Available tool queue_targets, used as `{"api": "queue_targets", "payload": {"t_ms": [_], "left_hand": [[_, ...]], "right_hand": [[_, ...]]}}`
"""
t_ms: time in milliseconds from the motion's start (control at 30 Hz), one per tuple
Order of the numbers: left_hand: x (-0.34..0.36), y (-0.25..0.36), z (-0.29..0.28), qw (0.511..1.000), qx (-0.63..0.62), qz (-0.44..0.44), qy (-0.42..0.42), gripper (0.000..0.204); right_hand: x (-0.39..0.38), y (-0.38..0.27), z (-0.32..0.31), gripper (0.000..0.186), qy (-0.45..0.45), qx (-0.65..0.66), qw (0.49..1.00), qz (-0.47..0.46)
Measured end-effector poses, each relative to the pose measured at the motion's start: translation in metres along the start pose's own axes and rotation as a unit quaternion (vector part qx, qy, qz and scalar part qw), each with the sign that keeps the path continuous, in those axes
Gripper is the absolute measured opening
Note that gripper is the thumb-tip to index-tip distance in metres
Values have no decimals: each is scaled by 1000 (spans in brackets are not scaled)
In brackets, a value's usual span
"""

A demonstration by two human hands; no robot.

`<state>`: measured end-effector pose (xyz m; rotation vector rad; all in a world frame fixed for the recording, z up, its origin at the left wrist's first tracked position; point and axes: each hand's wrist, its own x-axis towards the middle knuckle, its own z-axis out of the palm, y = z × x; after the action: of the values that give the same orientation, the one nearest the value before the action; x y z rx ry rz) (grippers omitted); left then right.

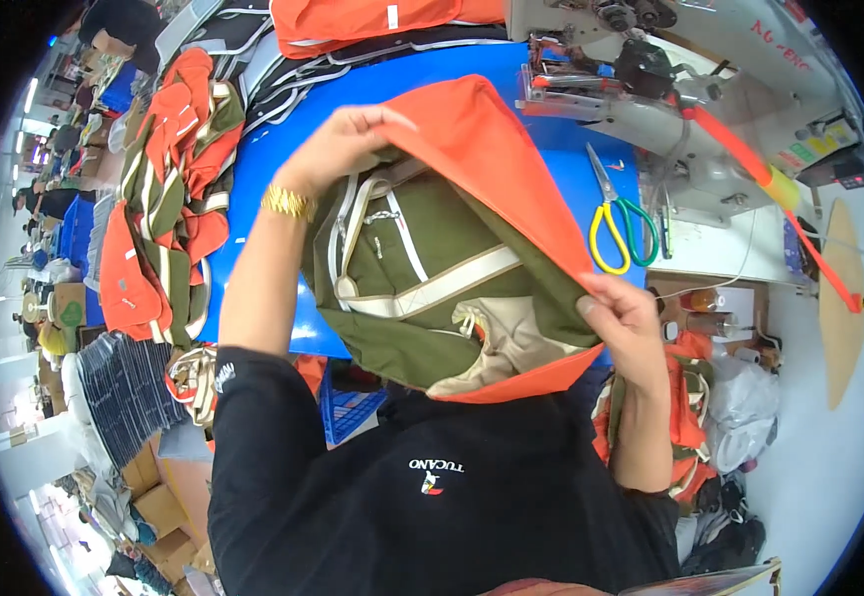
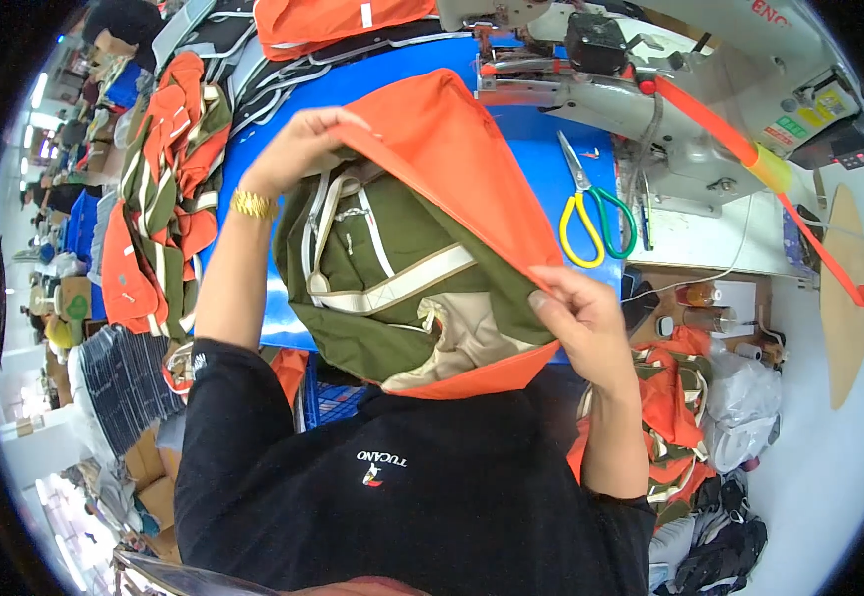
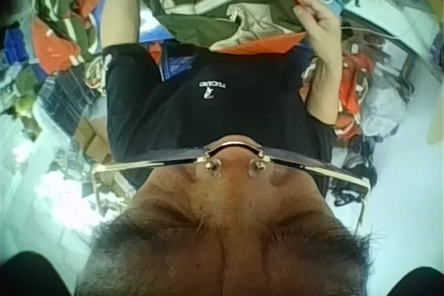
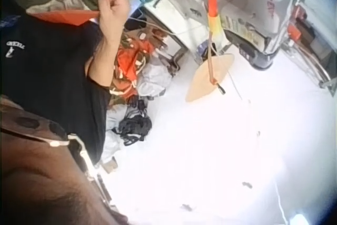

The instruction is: Sewing and assembling fabric bags in a workshop.

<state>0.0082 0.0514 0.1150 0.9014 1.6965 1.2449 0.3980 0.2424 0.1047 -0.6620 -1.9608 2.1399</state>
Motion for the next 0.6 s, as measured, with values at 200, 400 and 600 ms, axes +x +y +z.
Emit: {"api": "queue_targets", "payload": {"t_ms": [200,400,600], "left_hand": [[80,25,8,999,36,28,-26,22],[148,-12,33,974,208,81,32,43],[152,-10,40,896,397,169,99,37]], "right_hand": [[2,62,-6,21,-158,85,980,89],[-8,69,-15,17,-154,76,978,117],[-2,47,-7,30,-120,40,989,77]]}}
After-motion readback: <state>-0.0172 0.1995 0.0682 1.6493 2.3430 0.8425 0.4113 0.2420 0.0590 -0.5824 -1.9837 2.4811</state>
